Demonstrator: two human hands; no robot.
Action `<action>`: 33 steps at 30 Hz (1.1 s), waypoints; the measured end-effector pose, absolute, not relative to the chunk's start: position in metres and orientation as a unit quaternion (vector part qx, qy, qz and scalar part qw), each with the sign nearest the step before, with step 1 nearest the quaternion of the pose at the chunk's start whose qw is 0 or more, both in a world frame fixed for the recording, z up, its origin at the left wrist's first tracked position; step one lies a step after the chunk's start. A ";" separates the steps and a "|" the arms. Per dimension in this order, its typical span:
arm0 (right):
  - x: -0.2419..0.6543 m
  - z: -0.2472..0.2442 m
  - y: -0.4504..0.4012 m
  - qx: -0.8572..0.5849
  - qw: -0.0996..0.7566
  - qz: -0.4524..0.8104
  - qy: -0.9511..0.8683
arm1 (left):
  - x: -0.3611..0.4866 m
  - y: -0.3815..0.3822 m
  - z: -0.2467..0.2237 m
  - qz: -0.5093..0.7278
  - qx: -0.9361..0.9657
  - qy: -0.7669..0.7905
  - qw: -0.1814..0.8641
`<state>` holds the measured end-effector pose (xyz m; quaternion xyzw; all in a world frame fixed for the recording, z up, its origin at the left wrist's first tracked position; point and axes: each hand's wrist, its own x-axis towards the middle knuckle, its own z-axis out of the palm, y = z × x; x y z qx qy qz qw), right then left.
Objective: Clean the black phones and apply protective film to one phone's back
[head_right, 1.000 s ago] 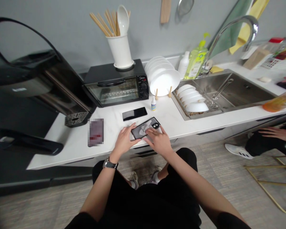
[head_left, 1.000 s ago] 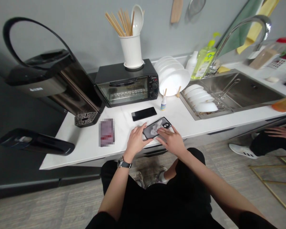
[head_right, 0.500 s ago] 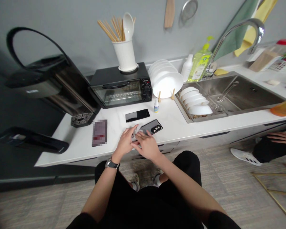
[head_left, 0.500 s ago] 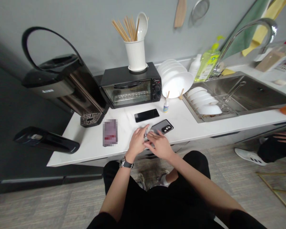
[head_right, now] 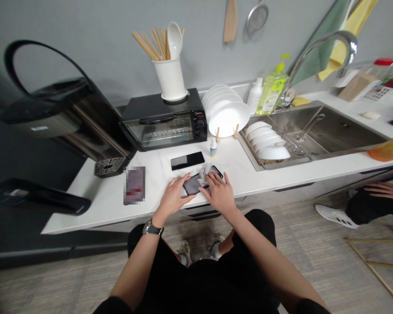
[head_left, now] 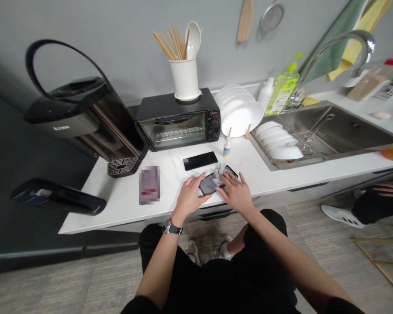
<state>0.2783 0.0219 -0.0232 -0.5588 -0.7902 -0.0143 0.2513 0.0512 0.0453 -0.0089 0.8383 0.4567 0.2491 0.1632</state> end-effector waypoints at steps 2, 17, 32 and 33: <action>0.248 -0.023 0.018 -0.522 0.263 0.014 -0.811 | 0.050 0.045 -0.010 0.242 0.842 0.455 0.160; 0.306 -0.020 0.021 -0.573 0.237 -0.034 -0.784 | 0.053 0.043 -0.009 0.245 0.834 0.469 0.157; 0.272 -0.016 -0.008 -0.487 0.253 0.047 -0.835 | 0.050 0.042 -0.011 0.237 0.835 0.471 0.156; 0.283 -0.018 -0.004 -0.504 0.249 0.031 -0.827 | 0.051 0.042 -0.011 0.235 0.835 0.472 0.156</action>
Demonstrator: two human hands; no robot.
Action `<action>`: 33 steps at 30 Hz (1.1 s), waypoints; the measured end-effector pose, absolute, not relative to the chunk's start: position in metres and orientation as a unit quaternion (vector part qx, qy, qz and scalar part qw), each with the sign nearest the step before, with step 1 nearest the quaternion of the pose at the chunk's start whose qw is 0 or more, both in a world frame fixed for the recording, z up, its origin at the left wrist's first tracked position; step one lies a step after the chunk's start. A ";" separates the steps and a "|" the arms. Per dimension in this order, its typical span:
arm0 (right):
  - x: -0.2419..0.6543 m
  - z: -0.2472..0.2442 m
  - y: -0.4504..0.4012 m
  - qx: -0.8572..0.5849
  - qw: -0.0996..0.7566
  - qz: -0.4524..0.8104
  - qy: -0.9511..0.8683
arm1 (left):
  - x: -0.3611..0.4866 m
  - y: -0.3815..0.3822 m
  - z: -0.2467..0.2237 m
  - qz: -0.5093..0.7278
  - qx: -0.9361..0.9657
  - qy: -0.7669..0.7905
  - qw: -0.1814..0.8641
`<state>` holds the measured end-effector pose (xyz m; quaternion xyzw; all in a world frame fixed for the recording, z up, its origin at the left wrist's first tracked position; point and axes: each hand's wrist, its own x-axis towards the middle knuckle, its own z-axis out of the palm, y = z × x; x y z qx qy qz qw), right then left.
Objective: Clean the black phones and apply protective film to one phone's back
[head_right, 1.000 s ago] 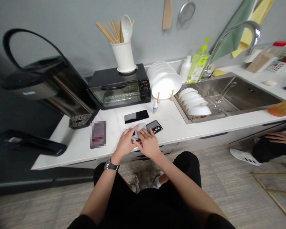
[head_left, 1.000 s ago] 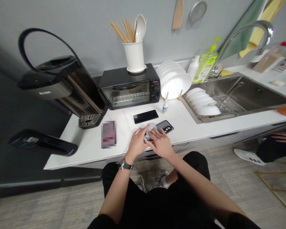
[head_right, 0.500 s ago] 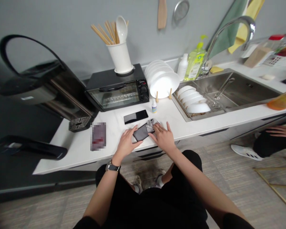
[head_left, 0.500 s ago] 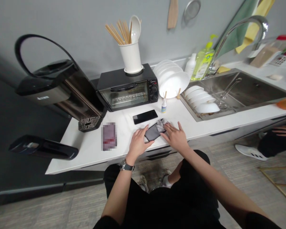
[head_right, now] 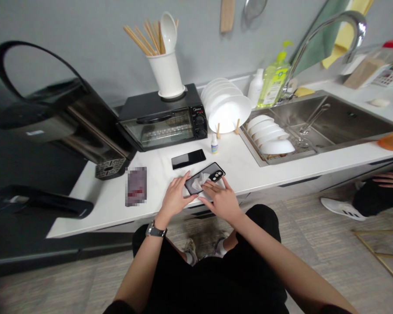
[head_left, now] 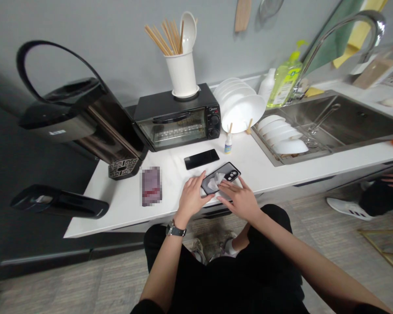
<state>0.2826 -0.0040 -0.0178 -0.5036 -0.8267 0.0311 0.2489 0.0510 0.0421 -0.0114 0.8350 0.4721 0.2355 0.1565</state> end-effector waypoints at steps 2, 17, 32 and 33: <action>0.300 -0.021 0.007 -0.543 0.247 -0.001 -0.802 | 0.052 0.043 -0.011 0.236 0.834 0.473 0.156; 0.233 -0.010 0.002 -0.461 0.261 0.112 -0.840 | 0.049 0.044 -0.011 0.219 0.842 0.467 0.157; 0.225 -0.017 0.007 -0.482 0.264 0.041 -0.834 | 0.051 0.042 -0.014 0.226 0.856 0.448 0.122; 0.224 -0.017 0.003 -0.466 0.264 0.047 -0.843 | 0.050 0.040 -0.015 0.224 0.856 0.450 0.118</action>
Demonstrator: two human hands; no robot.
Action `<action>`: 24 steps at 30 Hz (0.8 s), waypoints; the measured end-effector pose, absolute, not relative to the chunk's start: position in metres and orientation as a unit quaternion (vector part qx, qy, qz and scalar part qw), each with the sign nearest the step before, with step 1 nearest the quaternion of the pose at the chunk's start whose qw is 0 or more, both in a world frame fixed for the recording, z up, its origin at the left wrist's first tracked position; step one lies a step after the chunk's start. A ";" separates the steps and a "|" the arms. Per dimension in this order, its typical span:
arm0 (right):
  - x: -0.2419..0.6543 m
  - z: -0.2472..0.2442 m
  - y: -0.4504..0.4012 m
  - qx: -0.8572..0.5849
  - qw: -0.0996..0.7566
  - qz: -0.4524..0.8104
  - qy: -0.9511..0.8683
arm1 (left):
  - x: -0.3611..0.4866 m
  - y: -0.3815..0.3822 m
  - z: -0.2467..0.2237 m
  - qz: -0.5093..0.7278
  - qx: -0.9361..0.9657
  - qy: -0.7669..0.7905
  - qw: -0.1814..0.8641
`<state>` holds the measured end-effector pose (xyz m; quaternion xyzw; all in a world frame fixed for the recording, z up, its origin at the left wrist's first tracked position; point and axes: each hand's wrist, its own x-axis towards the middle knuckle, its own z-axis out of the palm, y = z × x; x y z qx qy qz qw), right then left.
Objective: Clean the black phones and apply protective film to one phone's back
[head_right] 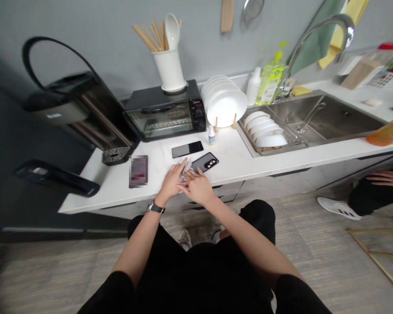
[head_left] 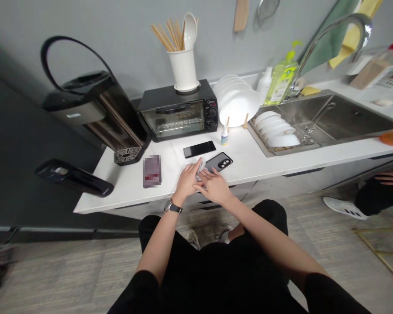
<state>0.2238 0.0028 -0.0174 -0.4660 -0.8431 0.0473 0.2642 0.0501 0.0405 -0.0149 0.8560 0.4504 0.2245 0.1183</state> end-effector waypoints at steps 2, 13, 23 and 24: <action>0.235 -0.017 -0.003 -0.458 0.265 0.050 -0.847 | 0.050 0.039 -0.016 0.231 0.852 0.456 0.116; 0.286 -0.011 0.029 -0.558 0.224 -0.046 -0.798 | 0.051 0.039 -0.018 0.273 0.840 0.451 0.130; 0.260 -0.017 -0.003 -0.452 0.237 0.038 -0.859 | 0.047 0.037 -0.017 0.255 0.841 0.458 0.131; 0.275 -0.017 0.000 -0.468 0.237 0.030 -0.851 | 0.047 0.037 -0.017 0.258 0.839 0.461 0.134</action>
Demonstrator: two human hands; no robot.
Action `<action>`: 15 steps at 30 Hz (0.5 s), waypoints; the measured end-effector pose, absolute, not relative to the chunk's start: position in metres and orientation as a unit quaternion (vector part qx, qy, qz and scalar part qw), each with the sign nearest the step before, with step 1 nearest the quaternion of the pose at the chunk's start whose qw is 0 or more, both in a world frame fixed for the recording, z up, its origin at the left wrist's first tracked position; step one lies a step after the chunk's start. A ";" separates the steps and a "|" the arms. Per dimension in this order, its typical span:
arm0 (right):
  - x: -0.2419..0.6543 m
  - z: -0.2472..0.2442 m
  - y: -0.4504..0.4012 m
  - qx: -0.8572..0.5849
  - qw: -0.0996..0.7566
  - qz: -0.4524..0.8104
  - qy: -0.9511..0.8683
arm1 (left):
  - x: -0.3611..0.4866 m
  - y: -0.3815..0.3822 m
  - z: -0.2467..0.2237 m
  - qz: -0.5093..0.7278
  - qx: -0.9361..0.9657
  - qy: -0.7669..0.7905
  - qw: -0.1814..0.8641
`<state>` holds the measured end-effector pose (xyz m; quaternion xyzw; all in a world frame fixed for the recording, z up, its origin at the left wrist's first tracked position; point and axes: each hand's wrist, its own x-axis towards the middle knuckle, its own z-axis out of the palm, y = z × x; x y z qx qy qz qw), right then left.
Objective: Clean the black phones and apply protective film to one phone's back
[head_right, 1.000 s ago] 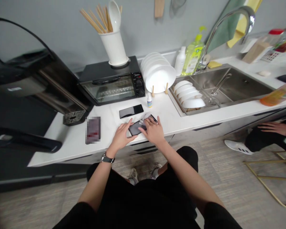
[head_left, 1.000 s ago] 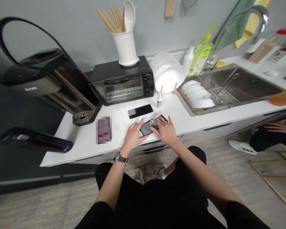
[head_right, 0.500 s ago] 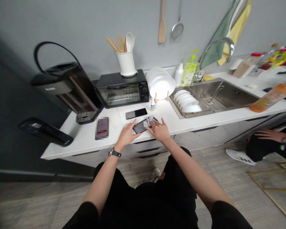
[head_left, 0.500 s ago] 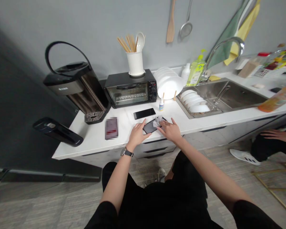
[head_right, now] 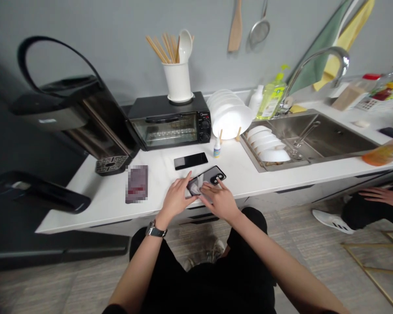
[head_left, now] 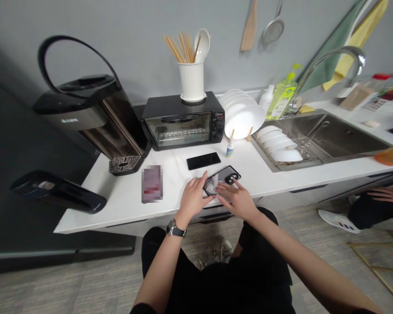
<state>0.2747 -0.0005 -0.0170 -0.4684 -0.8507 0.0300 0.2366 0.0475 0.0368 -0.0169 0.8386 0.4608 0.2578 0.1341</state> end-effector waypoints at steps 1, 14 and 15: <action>0.288 -0.017 0.003 -0.491 0.236 0.017 -0.839 | 0.048 0.037 -0.017 0.259 0.837 0.462 0.138; 0.210 -0.023 0.000 -0.479 0.251 0.075 -0.838 | 0.041 0.041 -0.011 0.234 0.842 0.454 0.173; 0.218 -0.021 -0.002 -0.473 0.251 0.081 -0.840 | 0.041 0.040 -0.011 0.236 0.840 0.458 0.173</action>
